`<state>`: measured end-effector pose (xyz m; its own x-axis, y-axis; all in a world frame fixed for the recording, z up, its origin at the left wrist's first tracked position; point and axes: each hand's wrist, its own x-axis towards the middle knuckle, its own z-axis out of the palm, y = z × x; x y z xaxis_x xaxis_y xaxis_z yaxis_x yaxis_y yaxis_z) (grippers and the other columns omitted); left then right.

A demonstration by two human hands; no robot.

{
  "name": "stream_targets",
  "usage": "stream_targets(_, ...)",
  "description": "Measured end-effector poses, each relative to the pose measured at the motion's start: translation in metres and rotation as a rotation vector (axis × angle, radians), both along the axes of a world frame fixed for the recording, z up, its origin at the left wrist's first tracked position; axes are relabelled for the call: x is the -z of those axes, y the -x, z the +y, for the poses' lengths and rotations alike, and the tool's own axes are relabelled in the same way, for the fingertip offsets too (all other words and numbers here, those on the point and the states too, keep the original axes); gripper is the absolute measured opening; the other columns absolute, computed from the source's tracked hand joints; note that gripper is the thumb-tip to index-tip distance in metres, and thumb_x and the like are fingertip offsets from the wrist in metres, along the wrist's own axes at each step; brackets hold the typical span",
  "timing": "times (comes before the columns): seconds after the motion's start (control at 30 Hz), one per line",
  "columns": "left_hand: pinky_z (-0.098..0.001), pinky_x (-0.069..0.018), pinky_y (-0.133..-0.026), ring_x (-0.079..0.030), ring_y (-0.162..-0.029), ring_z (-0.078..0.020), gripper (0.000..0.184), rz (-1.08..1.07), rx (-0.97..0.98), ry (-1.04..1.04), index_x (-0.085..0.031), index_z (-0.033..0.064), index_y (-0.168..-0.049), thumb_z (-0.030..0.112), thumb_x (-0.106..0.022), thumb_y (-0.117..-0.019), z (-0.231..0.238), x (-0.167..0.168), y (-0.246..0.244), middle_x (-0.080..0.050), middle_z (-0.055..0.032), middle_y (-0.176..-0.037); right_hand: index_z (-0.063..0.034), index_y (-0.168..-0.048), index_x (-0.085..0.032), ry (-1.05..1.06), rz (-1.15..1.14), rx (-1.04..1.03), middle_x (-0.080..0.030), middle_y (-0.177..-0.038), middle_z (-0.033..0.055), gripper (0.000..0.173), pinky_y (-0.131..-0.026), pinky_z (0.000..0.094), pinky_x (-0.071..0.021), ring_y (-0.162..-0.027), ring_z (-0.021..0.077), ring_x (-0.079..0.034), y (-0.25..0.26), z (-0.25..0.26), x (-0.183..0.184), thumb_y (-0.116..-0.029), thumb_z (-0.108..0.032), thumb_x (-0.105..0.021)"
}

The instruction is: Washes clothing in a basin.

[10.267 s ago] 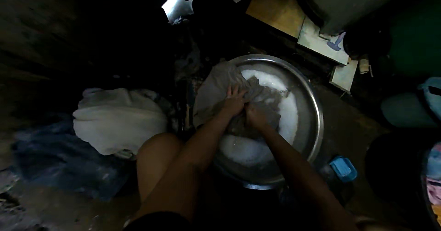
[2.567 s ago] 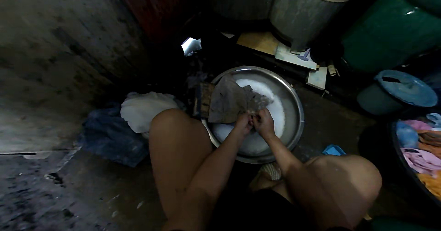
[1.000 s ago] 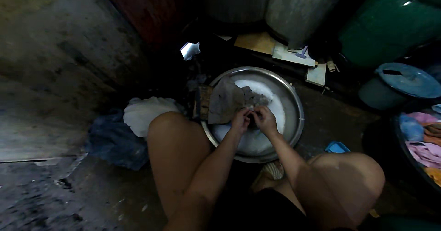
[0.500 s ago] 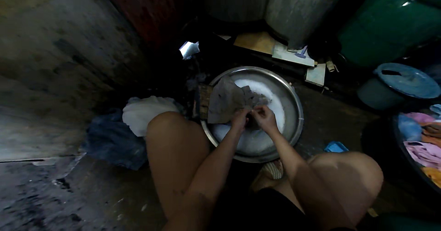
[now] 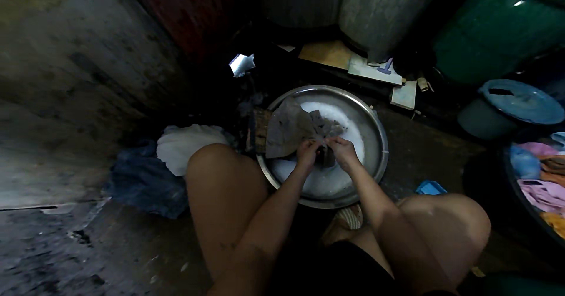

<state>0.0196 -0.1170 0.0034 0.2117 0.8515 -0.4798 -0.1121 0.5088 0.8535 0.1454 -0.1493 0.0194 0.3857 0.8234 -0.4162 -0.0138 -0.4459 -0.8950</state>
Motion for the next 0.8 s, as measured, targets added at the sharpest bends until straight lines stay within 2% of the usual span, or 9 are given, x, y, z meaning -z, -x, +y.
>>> stream_targets(0.13,-0.0235,-0.0512,-0.067,-0.057,-0.071,-0.0097,0.012,-0.085,-0.033,0.093,-0.059,-0.0027,-0.11,0.007,-0.059,-0.1018,-0.001,0.0,-0.001,-0.06,-0.0063,-0.089,0.0028,-0.117,-0.068,0.025,0.098,0.021,-0.07,-0.109,0.0143,0.023,-0.088,0.0337,-0.0552,-0.096,0.0172,-0.066,0.003,0.0,-0.002,-0.1031,-0.014,-0.062)
stream_targets(0.27,-0.029,-0.0533,-0.077,-0.06,-0.081,-0.0143,0.017,-0.027,0.03,0.034,-0.057,-0.0041,-0.111,0.011,-0.058,-0.1029,0.001,0.001,-0.001,-0.062,-0.0106,-0.093,0.0061,-0.119,-0.065,0.032,0.17,0.009,-0.069,-0.105,0.0141,0.025,-0.083,0.0312,-0.0567,-0.09,0.0153,-0.066,0.005,-0.001,0.002,-0.1032,-0.012,-0.06)
stream_targets(0.37,-0.0405,-0.0501,-0.09,-0.06,-0.1,-0.0241,0.03,0.077,0.018,-0.011,-0.057,-0.006,-0.119,0.021,-0.052,-0.1067,-0.005,0.005,0.001,-0.062,-0.0192,-0.108,0.0058,-0.117,-0.066,0.123,0.099,-0.09,-0.068,-0.103,0.0137,0.023,-0.081,0.0308,-0.0556,-0.087,0.0154,-0.064,0.008,0.0,0.0,-0.1025,-0.012,-0.061)
stream_targets(0.47,-0.0432,-0.0507,-0.093,-0.059,-0.11,-0.0273,0.058,-0.119,-0.189,0.283,-0.048,0.0,-0.141,0.047,-0.03,-0.1114,-0.01,0.02,0.003,-0.059,-0.0216,-0.128,0.003,-0.119,-0.067,0.201,-0.034,-0.312,-0.069,-0.112,0.016,0.028,-0.09,0.0363,-0.0556,-0.097,0.0197,-0.067,0.011,-0.004,0.012,-0.1014,-0.018,-0.063)
stream_targets(0.53,-0.0467,-0.0505,-0.093,-0.058,-0.114,-0.0304,0.069,-0.155,-0.301,0.469,-0.043,0.0024,-0.146,0.057,-0.025,-0.1089,-0.006,0.03,0.012,-0.055,-0.0229,-0.136,0.0017,-0.12,-0.067,0.248,-0.079,-0.408,-0.068,-0.113,0.0171,0.031,-0.092,0.04,-0.0546,-0.099,0.0221,-0.066,0.017,-0.007,0.02,-0.102,-0.022,-0.063)
stream_targets(0.6,-0.0472,-0.0506,-0.094,-0.058,-0.116,-0.0302,0.062,-0.141,-0.345,0.492,-0.042,0.0029,-0.147,0.052,-0.031,-0.11,-0.001,0.041,0.02,-0.054,-0.0219,-0.138,0.001,-0.119,-0.068,0.271,-0.098,-0.466,-0.068,-0.11,0.0165,0.03,-0.09,0.0406,-0.0541,-0.096,0.0218,-0.066,0.023,-0.008,0.022,-0.1021,-0.024,-0.062)
stream_targets(0.7,-0.0508,-0.0508,-0.096,-0.059,-0.117,-0.0322,0.043,-0.134,-0.543,0.359,-0.05,-0.002,-0.14,0.027,-0.047,-0.109,0.01,0.037,0.03,-0.058,-0.0229,-0.134,0.0004,-0.117,-0.068,0.261,-0.129,-0.563,-0.068,-0.109,0.0165,0.031,-0.089,0.0425,-0.054,-0.096,0.0225,-0.066,0.022,-0.008,0.024,-0.103,-0.026,-0.06)
stream_targets(0.73,-0.0508,-0.0513,-0.091,-0.059,-0.11,-0.0317,0.038,-0.185,-0.633,0.308,-0.05,-0.0026,-0.136,0.021,-0.046,-0.1069,0.014,0.026,0.031,-0.058,-0.0229,-0.127,-0.0001,-0.117,-0.068,0.25,-0.135,-0.58,-0.068,-0.11,0.0165,0.032,-0.091,0.0435,-0.0531,-0.098,0.0229,-0.065,0.021,-0.009,0.024,-0.1032,-0.027,-0.059)
stream_targets(0.8,-0.0492,-0.0526,-0.082,-0.06,-0.1,-0.0268,0.034,-0.405,-0.727,0.228,-0.048,0.0033,-0.127,0.026,-0.035,-0.106,0.022,0.002,0.031,-0.058,-0.017,-0.114,-0.0011,-0.121,-0.067,0.224,-0.114,-0.58,-0.068,-0.115,0.0166,0.033,-0.094,0.0435,-0.0523,-0.102,0.023,-0.065,0.021,-0.008,0.021,-0.1046,-0.028,-0.058)
